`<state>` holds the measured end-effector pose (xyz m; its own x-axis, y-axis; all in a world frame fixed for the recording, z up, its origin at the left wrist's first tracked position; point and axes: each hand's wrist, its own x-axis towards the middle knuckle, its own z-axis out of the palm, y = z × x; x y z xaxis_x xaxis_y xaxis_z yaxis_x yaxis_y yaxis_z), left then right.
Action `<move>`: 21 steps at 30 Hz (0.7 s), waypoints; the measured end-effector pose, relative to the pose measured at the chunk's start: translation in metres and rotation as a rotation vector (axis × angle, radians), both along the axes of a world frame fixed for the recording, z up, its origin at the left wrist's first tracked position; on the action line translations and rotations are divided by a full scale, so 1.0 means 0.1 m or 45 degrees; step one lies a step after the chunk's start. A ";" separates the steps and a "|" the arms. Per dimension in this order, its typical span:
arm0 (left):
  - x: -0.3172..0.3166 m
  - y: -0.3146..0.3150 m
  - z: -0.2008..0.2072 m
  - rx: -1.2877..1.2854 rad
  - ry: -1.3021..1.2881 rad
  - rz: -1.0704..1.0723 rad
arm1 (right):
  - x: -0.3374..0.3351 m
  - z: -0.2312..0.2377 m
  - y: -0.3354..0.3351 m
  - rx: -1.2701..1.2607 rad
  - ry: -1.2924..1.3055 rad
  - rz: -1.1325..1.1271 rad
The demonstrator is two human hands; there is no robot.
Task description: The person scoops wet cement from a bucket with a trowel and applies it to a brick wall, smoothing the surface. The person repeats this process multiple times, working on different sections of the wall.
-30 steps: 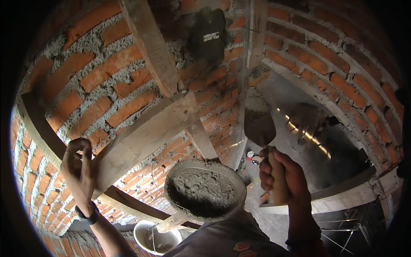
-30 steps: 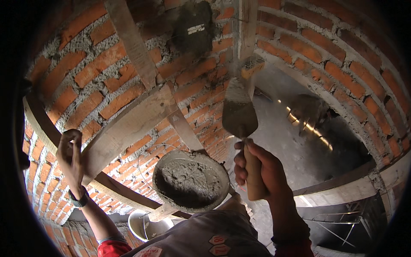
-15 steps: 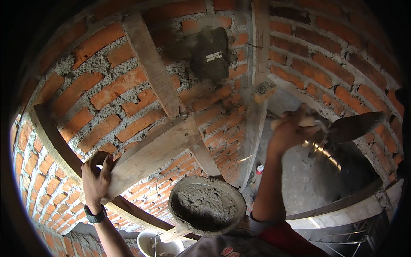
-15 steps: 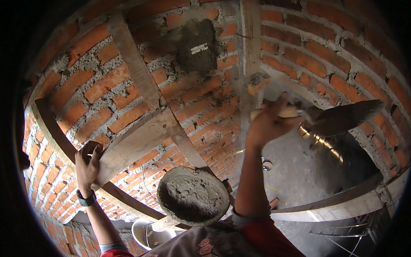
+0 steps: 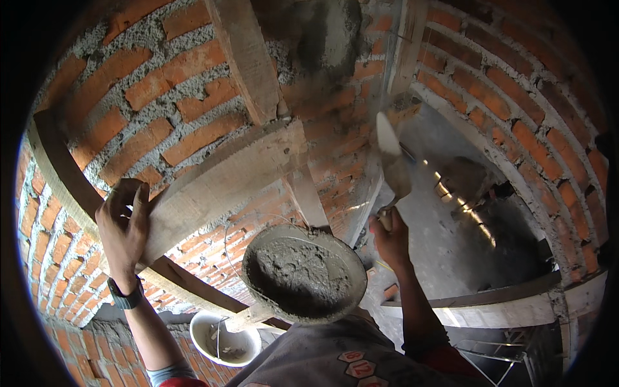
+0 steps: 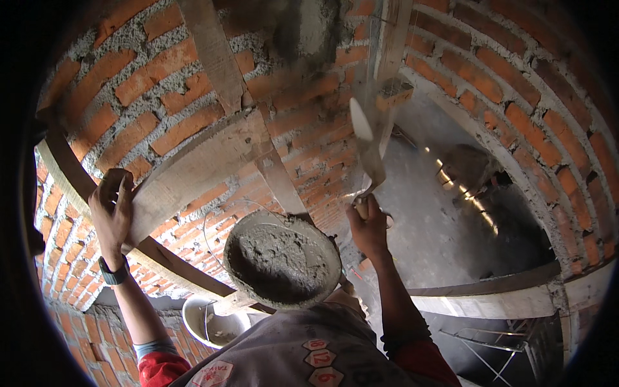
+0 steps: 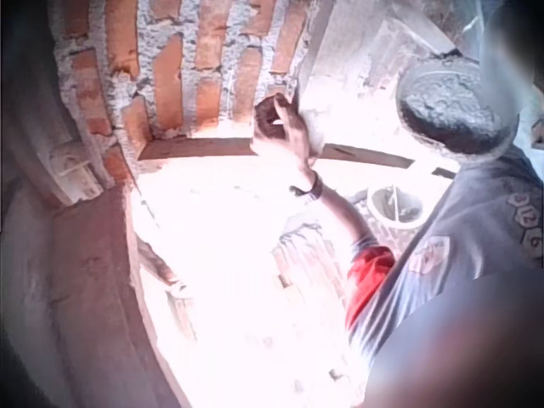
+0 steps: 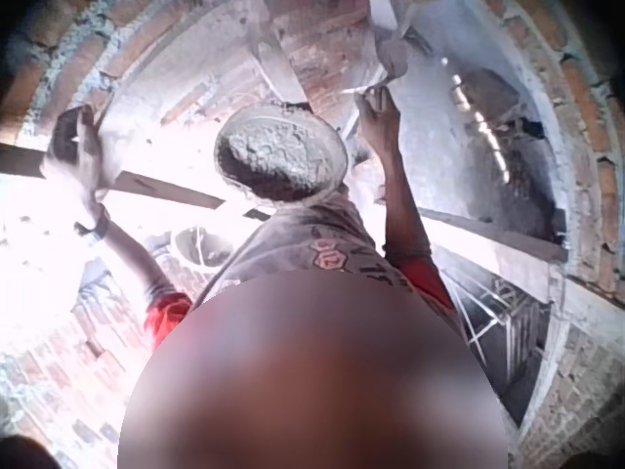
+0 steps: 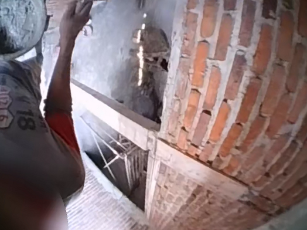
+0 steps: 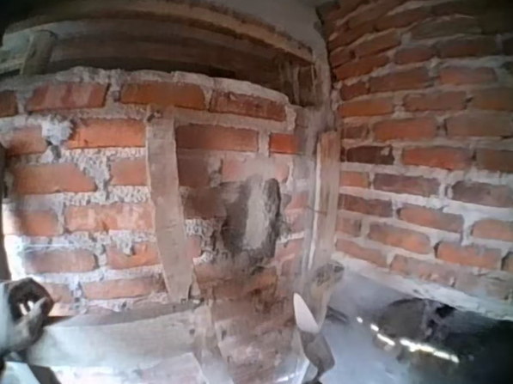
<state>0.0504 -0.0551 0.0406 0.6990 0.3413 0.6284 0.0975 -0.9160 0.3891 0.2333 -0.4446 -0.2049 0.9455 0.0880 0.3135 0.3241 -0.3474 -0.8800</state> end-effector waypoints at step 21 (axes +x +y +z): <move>-0.01 0.05 0.05 -0.019 0.090 0.047 | 1.01 1.88 0.26 0.625 0.429 0.652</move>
